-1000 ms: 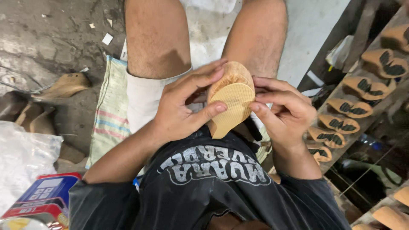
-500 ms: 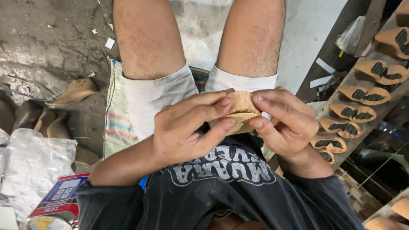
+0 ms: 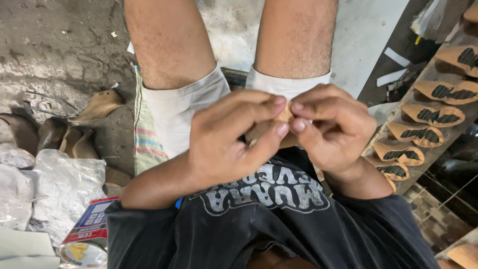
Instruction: The person assembles sandals by attaching a rubber sole to a cork base using a knife to press the edges. They repeatedly pick up a sole, align it with a cork base, and use the knife to secure the bond, then place the finished unit aside.
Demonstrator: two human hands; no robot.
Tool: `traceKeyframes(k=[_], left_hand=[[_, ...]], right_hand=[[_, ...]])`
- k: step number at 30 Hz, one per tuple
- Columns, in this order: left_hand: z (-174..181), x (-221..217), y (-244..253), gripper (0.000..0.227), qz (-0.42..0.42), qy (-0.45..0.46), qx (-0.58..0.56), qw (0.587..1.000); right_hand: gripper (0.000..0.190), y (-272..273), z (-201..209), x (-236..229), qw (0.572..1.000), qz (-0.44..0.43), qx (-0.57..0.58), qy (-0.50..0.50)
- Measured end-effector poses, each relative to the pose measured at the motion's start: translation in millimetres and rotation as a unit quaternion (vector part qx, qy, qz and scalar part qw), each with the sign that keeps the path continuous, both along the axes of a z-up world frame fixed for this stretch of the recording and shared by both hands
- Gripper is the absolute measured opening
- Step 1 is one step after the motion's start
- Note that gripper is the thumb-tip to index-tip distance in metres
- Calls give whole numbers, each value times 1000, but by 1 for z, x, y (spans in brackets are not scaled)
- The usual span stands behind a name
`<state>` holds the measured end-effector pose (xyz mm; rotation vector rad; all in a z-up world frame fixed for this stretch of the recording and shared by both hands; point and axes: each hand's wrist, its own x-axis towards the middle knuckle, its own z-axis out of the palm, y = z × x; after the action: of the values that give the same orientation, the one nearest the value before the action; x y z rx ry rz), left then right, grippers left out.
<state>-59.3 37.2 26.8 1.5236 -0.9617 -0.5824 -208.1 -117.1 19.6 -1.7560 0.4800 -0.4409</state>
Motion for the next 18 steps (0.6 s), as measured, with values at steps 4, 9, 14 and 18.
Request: traceKeyframes(k=[4,9,14,18], left_hand=[[-38,26,-24,31,-102,227,28,968],[-84,32,-42,39,-156,554,-154,803],[-115,44,-42,38,-43,558,-136,817],[-135,32,-44,31,96,507,-29,856]], right_hand=[[25,-10,-14,0,999,-12,51,9],[37,-14,-25,-20,958,44,-210,190],[61,4,-55,-65,901,95,-316,281],[44,-3,-69,-92,957,-62,-114,261]])
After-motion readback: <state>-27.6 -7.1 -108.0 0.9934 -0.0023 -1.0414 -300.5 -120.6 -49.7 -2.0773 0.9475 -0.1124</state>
